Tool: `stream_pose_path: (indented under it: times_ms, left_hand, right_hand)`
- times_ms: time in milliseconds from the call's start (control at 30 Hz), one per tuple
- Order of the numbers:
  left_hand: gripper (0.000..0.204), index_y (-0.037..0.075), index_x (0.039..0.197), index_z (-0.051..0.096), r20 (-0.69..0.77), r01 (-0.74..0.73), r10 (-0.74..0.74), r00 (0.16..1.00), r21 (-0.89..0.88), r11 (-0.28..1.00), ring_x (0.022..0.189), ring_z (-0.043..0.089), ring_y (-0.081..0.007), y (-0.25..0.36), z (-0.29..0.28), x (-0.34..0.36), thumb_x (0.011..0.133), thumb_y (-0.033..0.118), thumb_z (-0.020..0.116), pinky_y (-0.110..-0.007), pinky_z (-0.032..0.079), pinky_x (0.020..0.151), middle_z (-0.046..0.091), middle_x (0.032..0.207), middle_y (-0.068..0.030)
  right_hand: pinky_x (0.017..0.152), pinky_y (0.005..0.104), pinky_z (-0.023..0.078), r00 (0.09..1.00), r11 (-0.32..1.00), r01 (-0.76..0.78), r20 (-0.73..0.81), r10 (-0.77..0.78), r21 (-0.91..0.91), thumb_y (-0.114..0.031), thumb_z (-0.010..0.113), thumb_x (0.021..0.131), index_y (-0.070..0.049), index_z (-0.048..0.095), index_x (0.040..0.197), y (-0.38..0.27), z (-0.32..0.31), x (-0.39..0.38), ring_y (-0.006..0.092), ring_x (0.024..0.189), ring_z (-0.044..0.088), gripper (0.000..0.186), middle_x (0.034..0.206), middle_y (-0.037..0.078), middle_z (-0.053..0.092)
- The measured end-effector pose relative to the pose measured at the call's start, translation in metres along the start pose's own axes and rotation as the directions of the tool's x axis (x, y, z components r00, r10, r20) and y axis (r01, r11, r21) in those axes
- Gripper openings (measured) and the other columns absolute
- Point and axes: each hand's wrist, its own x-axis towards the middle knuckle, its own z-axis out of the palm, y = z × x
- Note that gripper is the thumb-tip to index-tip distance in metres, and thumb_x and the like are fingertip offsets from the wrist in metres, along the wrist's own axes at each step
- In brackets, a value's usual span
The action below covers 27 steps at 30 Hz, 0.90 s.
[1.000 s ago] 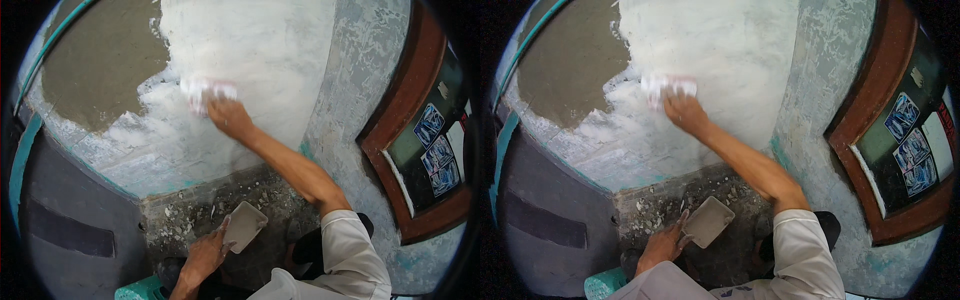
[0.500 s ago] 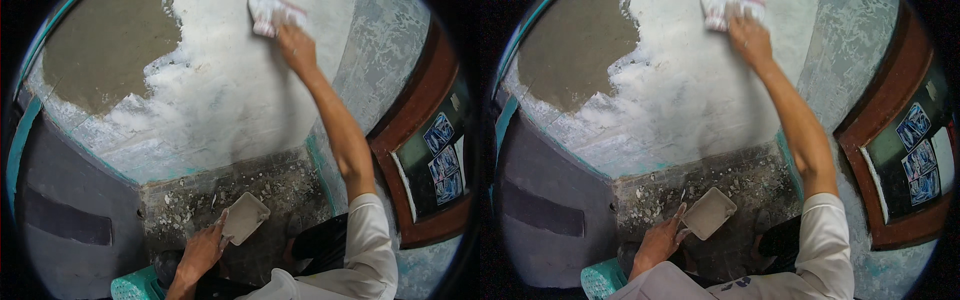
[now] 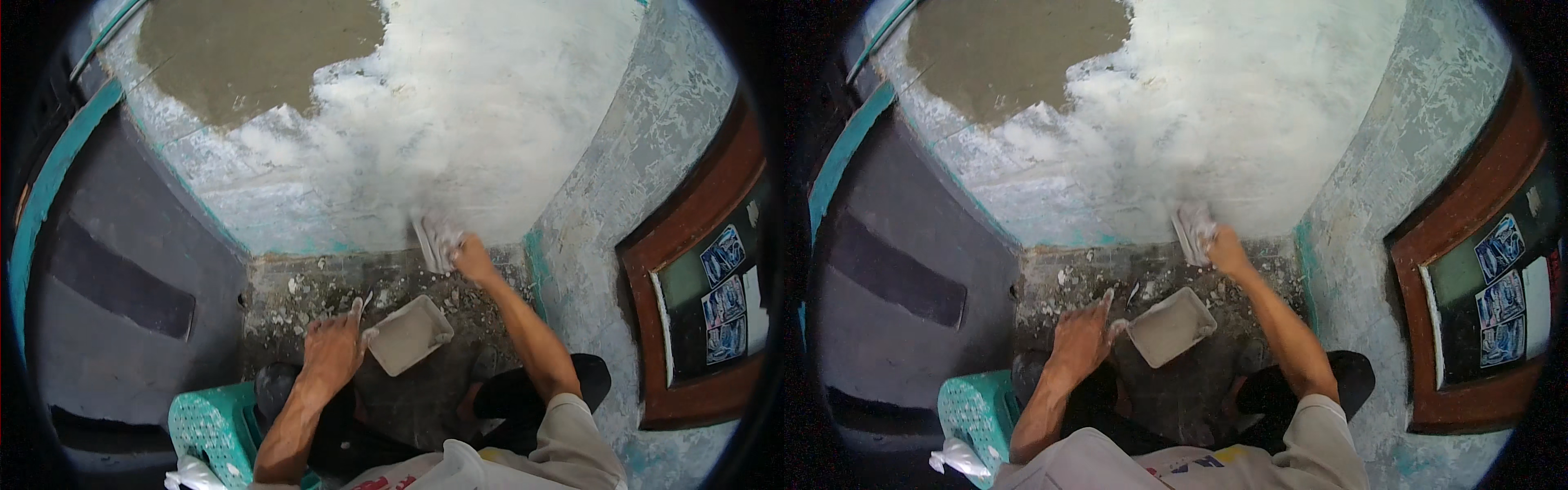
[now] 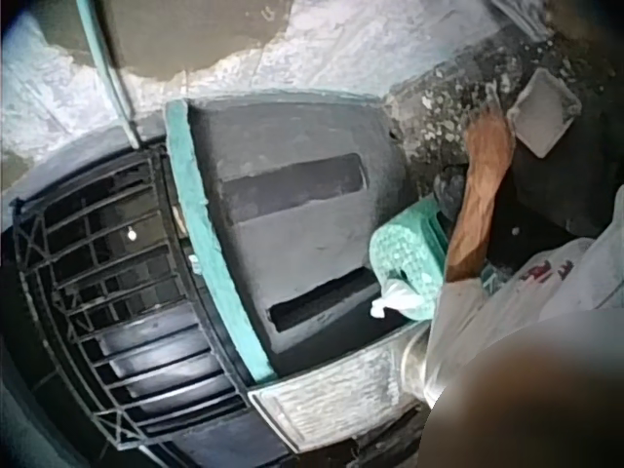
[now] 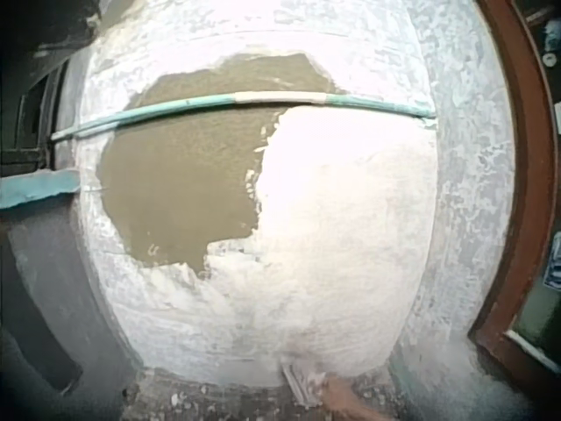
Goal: The person plasters and smooths a section of a wall using a putty knife to apply joint compound from a plastic bin.
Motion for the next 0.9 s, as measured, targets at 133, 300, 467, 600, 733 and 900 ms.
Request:
stream_pose_path:
  times_ms: [133,300,467,600,733,900]
  left_hand:
    - [0.064,0.0,0.151,0.044,-0.026,0.095,-0.103,0.994,-0.225,0.97,0.121,0.061,-0.0402,0.007,-0.005,-0.002,0.102,0.039,0.061,-0.052,0.044,0.106,0.063,0.13,-0.0287]
    - [0.07,0.004,0.159,0.031,-0.121,-0.077,-0.068,0.99,-0.886,0.457,0.138,0.051,-0.0291,0.037,0.015,0.001,0.105,0.041,0.057,-0.044,0.041,0.113,0.05,0.151,-0.0209]
    - [0.06,0.004,0.155,0.04,-0.073,-0.039,-0.3,0.951,-0.992,0.117,0.131,0.051,-0.0199,0.049,0.02,0.0,0.106,0.035,0.059,-0.039,0.041,0.113,0.054,0.147,-0.0106]
    - [0.039,0.002,0.133,0.061,-0.084,-0.112,-0.507,0.858,-0.993,-0.024,0.105,0.059,-0.0147,0.031,0.005,0.005,0.106,0.03,0.06,-0.034,0.051,0.093,0.067,0.119,-0.006]
    - [0.038,-0.004,0.134,0.049,-0.162,-0.301,-0.535,0.829,-0.936,-0.182,0.1,0.074,-0.0315,0.0,-0.041,0.012,0.107,0.022,0.054,-0.038,0.063,0.082,0.067,0.124,-0.0203]
    - [0.036,-0.011,0.132,0.044,-0.281,-0.44,-0.598,0.751,-0.888,-0.134,0.105,0.072,-0.0401,-0.039,-0.06,0.024,0.105,0.011,0.051,-0.038,0.065,0.083,0.061,0.125,-0.0263]
  right_hand:
    - [0.078,0.0352,0.063,0.968,0.521,-0.198,0.082,0.236,0.83,-0.014,0.061,0.102,0.0,0.068,0.111,-0.126,-0.005,-0.027,0.0187,0.084,0.073,0.018,0.094,0.01,0.073]
    - [0.08,0.0339,0.061,0.978,0.082,0.032,-0.048,0.203,0.996,-0.013,0.063,0.101,-0.001,0.065,0.118,-0.179,0.042,-0.072,0.0192,0.098,0.072,0.021,0.111,0.01,0.072]
    - [0.086,0.0296,0.055,0.985,0.136,-0.008,-0.016,0.174,0.991,-0.015,0.065,0.101,-0.004,0.066,0.118,-0.189,0.084,-0.107,0.014,0.1,0.068,0.02,0.112,0.005,0.071]
    - [0.092,0.0311,0.054,0.989,0.421,-0.144,0.137,0.047,0.896,-0.01,0.066,0.098,-0.001,0.065,0.127,-0.157,0.078,-0.114,0.0184,0.107,0.068,0.031,0.12,0.01,0.071]
    - [0.092,0.0346,0.054,0.977,0.884,-0.054,0.205,-0.048,0.465,-0.01,0.067,0.096,0.001,0.066,0.13,-0.086,0.022,-0.109,0.0228,0.105,0.069,0.036,0.121,0.012,0.072]
    - [0.095,0.0437,0.053,0.986,0.947,0.031,0.164,0.024,-0.321,-0.016,0.07,0.092,-0.003,0.072,0.121,0.033,0.064,-0.114,0.0302,0.104,0.069,0.032,0.114,0.014,0.074]
